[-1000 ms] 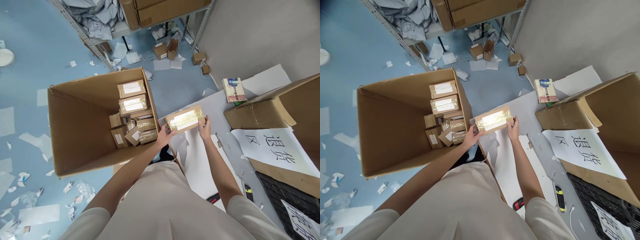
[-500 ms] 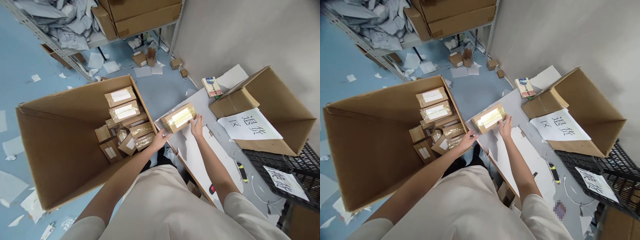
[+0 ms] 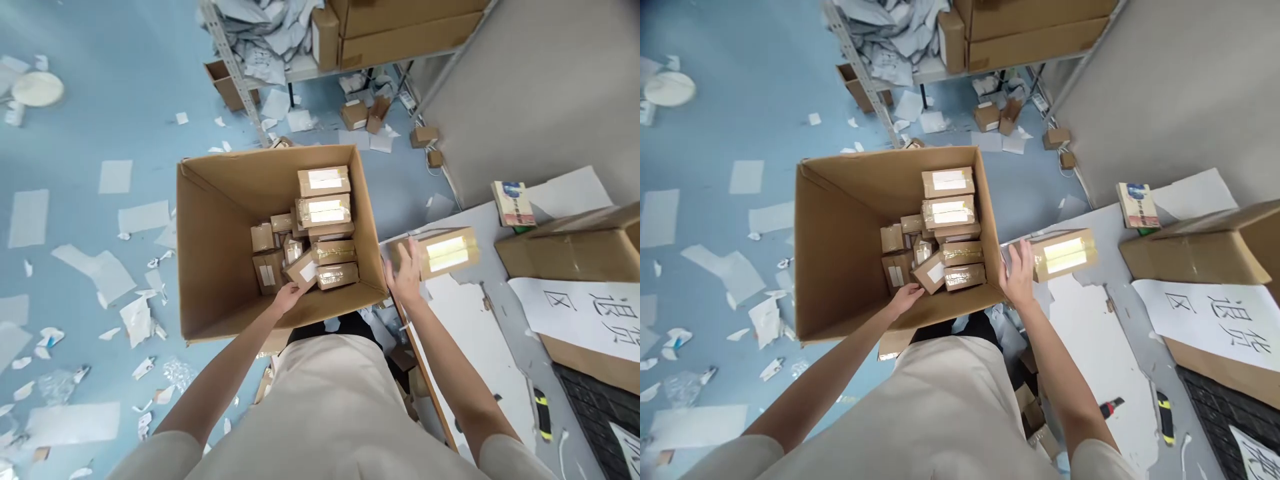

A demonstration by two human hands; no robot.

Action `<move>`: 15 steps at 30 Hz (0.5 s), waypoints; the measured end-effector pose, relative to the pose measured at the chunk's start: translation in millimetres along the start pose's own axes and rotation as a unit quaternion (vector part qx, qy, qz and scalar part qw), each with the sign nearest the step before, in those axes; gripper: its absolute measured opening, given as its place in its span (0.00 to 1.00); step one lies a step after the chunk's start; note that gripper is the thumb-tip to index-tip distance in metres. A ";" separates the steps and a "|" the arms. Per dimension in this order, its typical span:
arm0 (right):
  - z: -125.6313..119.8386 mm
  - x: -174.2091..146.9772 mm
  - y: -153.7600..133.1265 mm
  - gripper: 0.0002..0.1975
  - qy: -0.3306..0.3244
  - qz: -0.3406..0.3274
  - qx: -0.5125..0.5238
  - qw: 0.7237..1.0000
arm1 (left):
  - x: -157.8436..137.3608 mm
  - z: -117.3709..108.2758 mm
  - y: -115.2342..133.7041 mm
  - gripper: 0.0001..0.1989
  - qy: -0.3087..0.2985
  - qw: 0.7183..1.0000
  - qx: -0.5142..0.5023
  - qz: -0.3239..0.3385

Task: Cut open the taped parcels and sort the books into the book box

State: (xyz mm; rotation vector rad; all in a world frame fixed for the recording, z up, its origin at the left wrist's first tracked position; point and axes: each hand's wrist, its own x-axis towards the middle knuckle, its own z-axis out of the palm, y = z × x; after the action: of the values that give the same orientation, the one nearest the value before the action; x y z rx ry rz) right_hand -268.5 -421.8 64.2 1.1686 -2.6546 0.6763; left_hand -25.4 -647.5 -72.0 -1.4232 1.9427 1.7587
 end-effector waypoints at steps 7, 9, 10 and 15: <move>84.6 18.0 -34.3 0.28 -0.298 -0.006 0.079 0.951 | 32.6 -31.5 -40.4 0.21 0.006 0.996 0.050 -0.070; 105.7 17.8 -32.9 0.27 -0.417 0.046 0.051 0.906 | 42.9 -28.5 -45.4 0.22 -0.004 0.995 0.059 -0.077; 115.3 17.3 -30.9 0.26 -0.467 0.071 0.034 0.881 | 47.3 -26.2 -47.0 0.22 -0.009 0.995 0.062 -0.081; 156.1 16.8 -12.8 0.23 -0.559 0.125 -0.011 0.819 | 58.5 -11.5 -50.9 0.24 -0.020 0.992 0.074 -0.105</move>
State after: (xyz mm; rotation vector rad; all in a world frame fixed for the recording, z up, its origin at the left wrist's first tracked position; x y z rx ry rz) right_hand -265.6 -513.2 -64.1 1.5354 -3.7820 -0.1491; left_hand -15.2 -680.5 -142.3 -1.4686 1.7882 1.5071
